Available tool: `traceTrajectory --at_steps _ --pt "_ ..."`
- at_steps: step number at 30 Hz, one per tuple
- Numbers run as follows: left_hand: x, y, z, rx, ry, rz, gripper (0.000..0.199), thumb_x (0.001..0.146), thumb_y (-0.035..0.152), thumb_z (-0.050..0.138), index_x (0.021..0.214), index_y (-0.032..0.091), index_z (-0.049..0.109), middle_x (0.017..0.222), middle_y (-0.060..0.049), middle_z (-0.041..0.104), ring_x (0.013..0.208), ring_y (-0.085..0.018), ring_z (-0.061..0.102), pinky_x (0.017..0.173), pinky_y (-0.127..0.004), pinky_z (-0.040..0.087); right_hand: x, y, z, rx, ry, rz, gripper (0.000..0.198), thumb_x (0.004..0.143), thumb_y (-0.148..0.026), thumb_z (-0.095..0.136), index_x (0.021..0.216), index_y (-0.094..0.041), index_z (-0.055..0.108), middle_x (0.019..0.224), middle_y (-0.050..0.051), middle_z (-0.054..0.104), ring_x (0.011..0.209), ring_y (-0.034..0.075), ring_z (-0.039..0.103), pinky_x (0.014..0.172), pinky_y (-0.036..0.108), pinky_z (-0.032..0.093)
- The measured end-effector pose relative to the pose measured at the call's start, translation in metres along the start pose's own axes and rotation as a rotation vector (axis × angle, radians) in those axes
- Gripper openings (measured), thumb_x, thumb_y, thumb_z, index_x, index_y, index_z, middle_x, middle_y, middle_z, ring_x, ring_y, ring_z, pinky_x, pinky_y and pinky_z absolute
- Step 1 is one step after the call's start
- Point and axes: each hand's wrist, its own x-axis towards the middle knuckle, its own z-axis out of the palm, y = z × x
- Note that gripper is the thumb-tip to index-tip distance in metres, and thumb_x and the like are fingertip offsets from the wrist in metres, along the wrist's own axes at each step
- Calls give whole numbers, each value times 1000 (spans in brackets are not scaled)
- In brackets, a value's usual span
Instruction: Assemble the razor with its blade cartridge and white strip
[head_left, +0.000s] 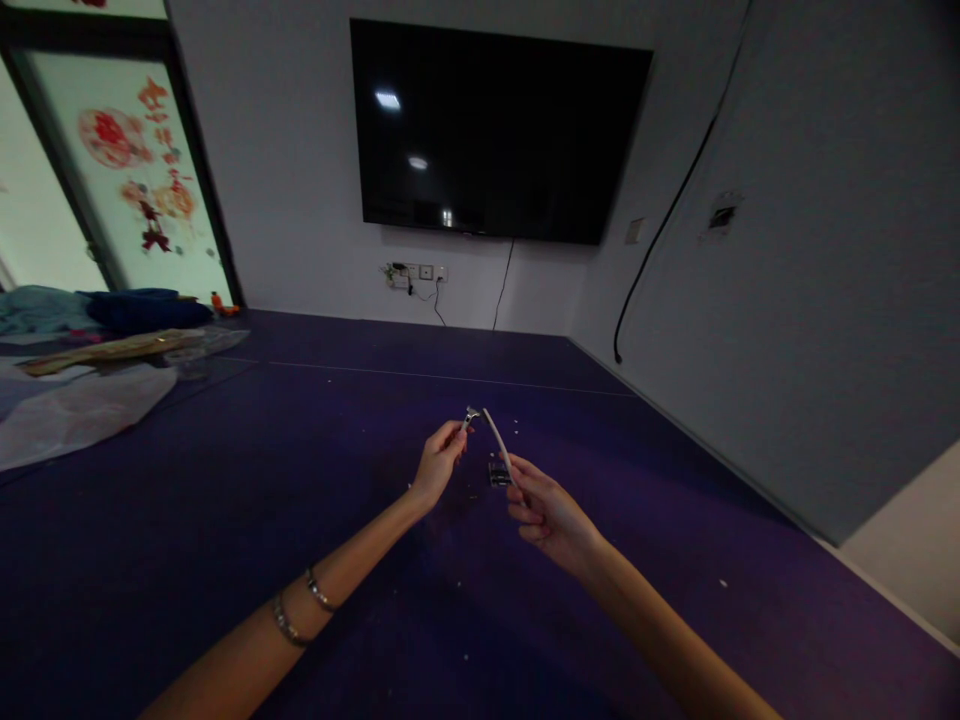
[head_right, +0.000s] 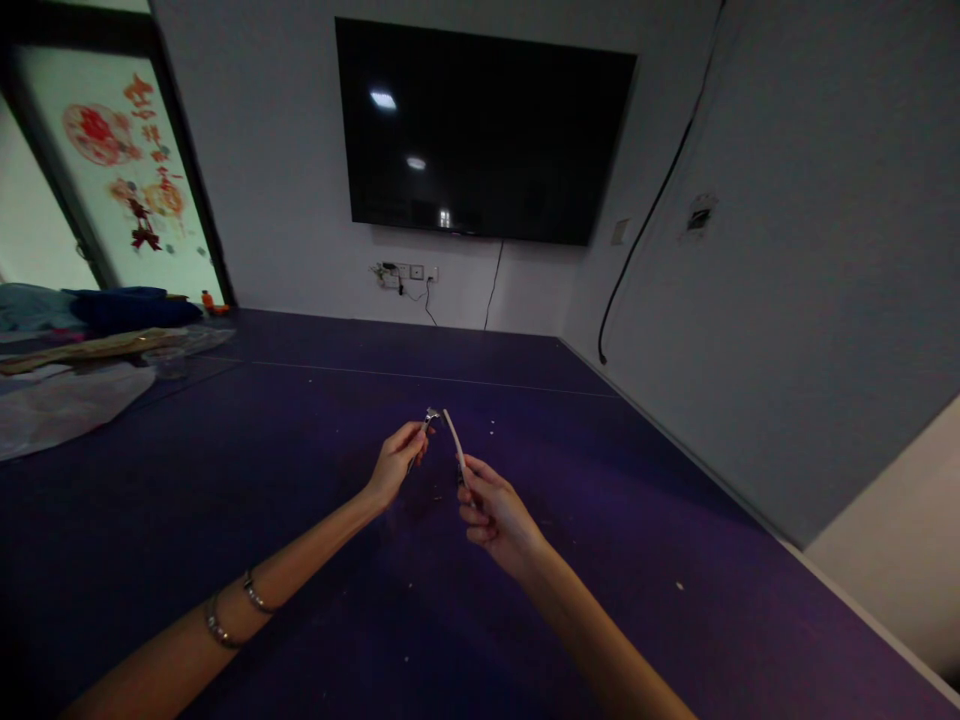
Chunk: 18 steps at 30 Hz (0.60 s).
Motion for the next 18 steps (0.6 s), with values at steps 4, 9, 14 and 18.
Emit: traceTrajectory --at_steps 4,9,14,18 --pt "0 -3 0 -2 -3 -8 29 78 43 52 87 17 59 61 4 44 53 -9 39 50 -20 31 -2 3 1 0 53 -30 36 72 -29 66 105 -26 51 58 -8 42 38 1 24 34 12 8" --pt "-4 -2 1 19 -20 10 27 79 41 51 88 17 59 61 3 44 54 -9 40 51 -20 32 1 8 6 -3 77 -60 39 70 -30 67 106 -27 52 58 -8 44 38 1 26 34 12 10" --pt "-4 -3 3 3 -10 -11 27 79 42 52 88 17 60 63 3 46 54 -9 40 50 -20 32 -4 20 8 19 120 -69 40 70 -32 68 107 -27 51 58 -8 44 38 1 27 34 12 11" --pt "-5 -5 3 5 -24 -2 26 80 41 51 88 17 60 62 3 46 54 -9 41 51 -20 33 -3 16 8 53 107 -94 38 71 -30 67 105 -26 51 58 -8 43 38 1 26 35 12 10"
